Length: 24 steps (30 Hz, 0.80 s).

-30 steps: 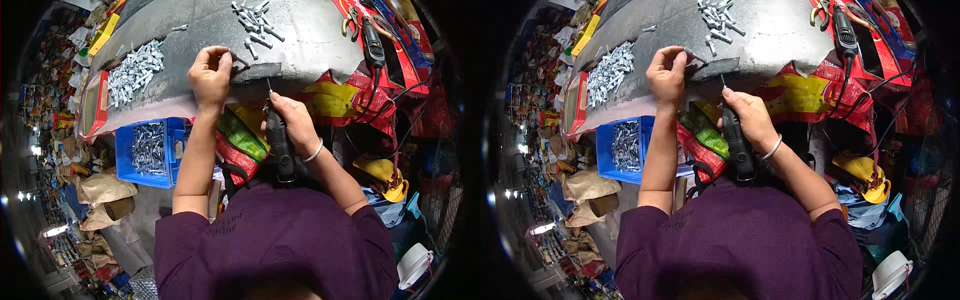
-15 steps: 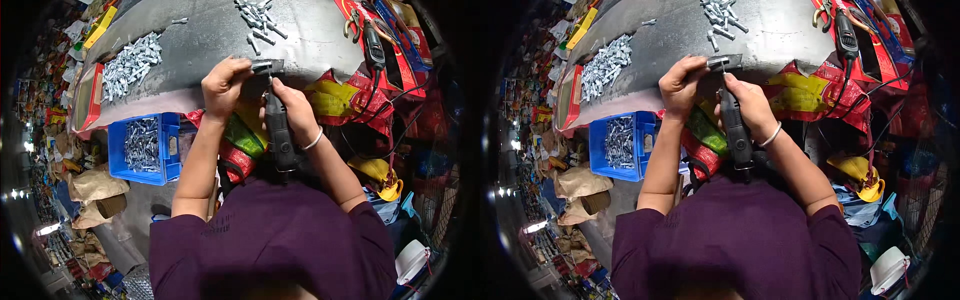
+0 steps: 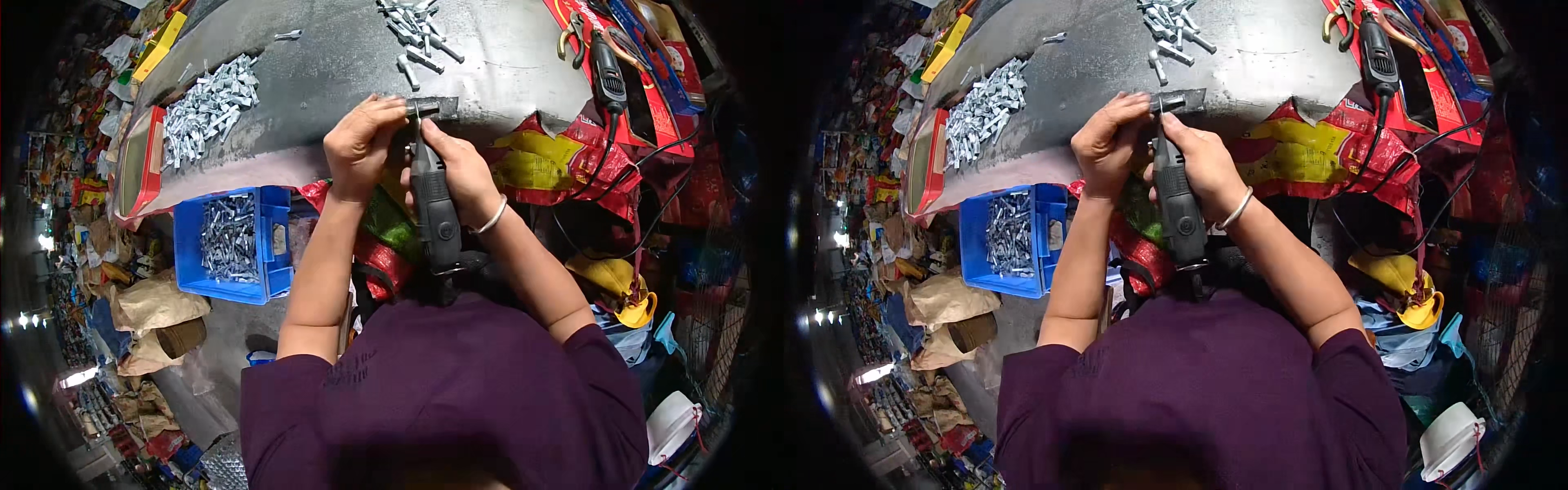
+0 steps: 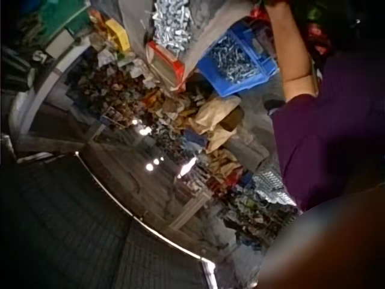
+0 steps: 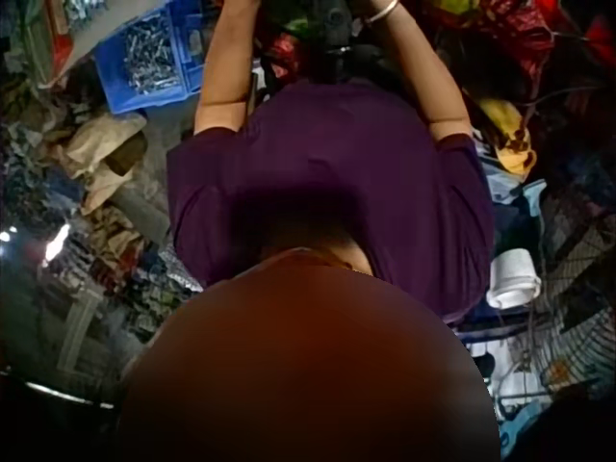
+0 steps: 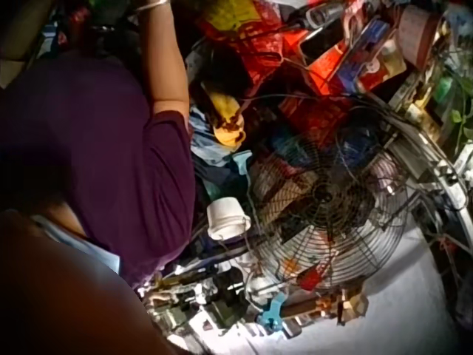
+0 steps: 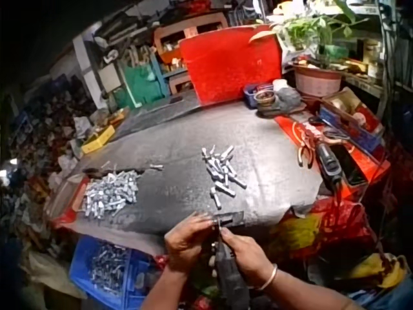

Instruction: Polishing small metal components using a handheld power tool.

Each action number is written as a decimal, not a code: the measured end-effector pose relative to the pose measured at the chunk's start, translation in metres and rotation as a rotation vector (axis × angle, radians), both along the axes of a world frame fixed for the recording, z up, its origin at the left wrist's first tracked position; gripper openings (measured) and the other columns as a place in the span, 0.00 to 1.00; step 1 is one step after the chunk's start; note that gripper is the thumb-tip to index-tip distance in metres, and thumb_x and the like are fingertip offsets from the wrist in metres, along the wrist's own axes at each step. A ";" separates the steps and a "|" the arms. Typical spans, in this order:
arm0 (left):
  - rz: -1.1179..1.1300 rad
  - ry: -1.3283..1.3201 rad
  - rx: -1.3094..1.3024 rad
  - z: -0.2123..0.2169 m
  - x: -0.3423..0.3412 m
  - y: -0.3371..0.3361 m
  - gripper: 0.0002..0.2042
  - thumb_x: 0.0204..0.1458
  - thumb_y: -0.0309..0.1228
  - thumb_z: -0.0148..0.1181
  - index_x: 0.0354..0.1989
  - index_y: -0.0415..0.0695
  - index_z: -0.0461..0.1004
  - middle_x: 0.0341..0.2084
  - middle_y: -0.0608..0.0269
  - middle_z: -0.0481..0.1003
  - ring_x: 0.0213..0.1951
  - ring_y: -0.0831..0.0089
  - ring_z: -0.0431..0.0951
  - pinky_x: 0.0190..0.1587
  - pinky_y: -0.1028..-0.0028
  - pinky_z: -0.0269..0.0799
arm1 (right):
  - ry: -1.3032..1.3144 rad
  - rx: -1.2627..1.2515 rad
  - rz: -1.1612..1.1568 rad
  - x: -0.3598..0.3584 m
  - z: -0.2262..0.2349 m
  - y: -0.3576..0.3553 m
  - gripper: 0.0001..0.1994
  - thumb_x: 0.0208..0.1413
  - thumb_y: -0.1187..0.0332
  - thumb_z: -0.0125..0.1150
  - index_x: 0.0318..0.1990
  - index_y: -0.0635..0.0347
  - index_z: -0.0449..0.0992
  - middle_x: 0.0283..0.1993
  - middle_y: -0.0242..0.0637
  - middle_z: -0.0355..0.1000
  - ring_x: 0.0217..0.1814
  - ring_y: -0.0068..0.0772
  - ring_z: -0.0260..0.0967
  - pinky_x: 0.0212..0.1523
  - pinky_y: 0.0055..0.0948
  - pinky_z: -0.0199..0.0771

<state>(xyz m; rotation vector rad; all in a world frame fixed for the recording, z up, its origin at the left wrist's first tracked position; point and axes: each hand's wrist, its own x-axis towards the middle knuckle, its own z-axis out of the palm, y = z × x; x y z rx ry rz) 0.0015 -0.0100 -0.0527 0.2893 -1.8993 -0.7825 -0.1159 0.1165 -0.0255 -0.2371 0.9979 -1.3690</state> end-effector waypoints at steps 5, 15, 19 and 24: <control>0.027 -0.026 -0.043 0.005 0.001 -0.001 0.09 0.48 0.16 0.64 0.37 0.41 0.83 0.35 0.62 0.84 0.39 0.66 0.82 0.56 0.65 0.74 | 0.064 0.014 -0.051 -0.012 0.002 0.010 0.24 0.70 0.47 0.50 0.37 0.62 0.75 0.23 0.41 0.76 0.15 0.34 0.71 0.17 0.28 0.71; 0.312 -0.250 0.033 0.021 -0.004 0.008 0.06 0.60 0.29 0.62 0.35 0.40 0.78 0.28 0.62 0.74 0.27 0.69 0.70 0.37 0.70 0.70 | 0.146 -0.063 -0.025 0.003 0.001 0.014 0.22 0.70 0.50 0.50 0.35 0.62 0.74 0.22 0.40 0.75 0.15 0.31 0.69 0.17 0.26 0.69; 0.325 -0.302 0.088 0.021 -0.003 0.002 0.09 0.61 0.31 0.62 0.32 0.39 0.76 0.27 0.62 0.72 0.26 0.71 0.69 0.33 0.71 0.67 | 0.149 -0.097 -0.047 0.009 -0.008 0.003 0.22 0.70 0.51 0.51 0.35 0.62 0.74 0.22 0.40 0.75 0.15 0.31 0.69 0.16 0.26 0.69; 0.314 -0.295 0.096 0.018 -0.003 -0.001 0.11 0.61 0.32 0.62 0.29 0.39 0.74 0.26 0.62 0.71 0.26 0.72 0.67 0.31 0.71 0.66 | 0.166 -0.107 -0.055 0.018 -0.008 -0.008 0.22 0.70 0.51 0.51 0.34 0.62 0.74 0.21 0.40 0.75 0.14 0.31 0.69 0.16 0.26 0.68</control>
